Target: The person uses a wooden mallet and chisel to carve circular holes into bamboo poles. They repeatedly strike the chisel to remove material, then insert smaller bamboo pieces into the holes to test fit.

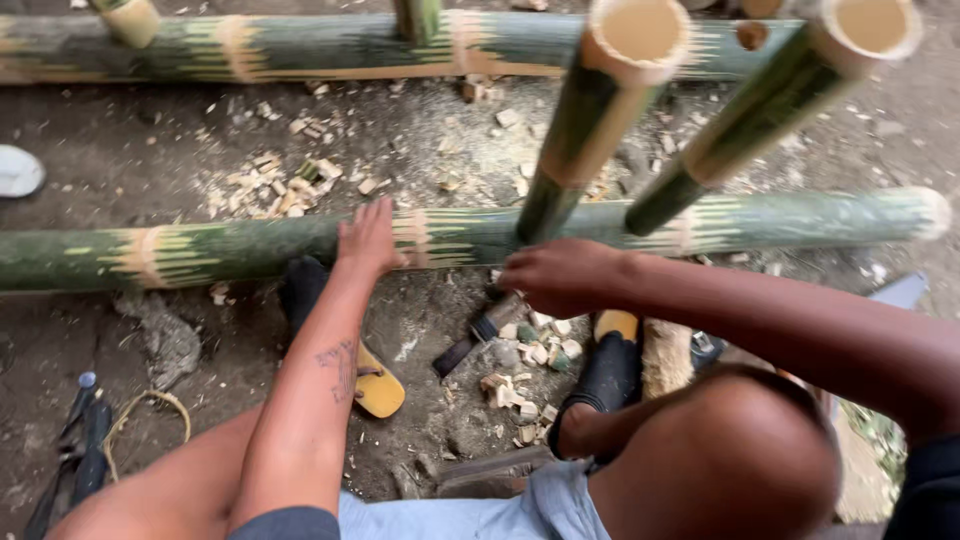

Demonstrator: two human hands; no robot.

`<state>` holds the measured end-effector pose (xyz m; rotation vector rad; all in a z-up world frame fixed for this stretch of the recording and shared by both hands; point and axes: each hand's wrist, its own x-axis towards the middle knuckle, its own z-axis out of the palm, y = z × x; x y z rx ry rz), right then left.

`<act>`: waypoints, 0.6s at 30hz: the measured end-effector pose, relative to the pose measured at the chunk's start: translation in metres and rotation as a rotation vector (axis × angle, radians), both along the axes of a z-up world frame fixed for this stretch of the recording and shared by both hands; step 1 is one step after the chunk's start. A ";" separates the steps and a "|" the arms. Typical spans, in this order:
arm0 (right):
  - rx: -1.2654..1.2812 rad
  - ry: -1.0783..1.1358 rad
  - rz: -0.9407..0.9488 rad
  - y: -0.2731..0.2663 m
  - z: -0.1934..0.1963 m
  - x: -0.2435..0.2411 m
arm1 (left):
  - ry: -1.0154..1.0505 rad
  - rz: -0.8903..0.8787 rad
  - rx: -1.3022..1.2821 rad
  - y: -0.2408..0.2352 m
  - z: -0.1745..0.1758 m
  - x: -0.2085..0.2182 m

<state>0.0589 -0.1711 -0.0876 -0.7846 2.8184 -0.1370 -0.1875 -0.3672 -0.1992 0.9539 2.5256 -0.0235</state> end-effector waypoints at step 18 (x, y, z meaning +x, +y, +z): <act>1.050 -0.165 -0.055 0.022 -0.086 -0.064 | 0.208 -0.386 -0.096 -0.042 -0.037 -0.046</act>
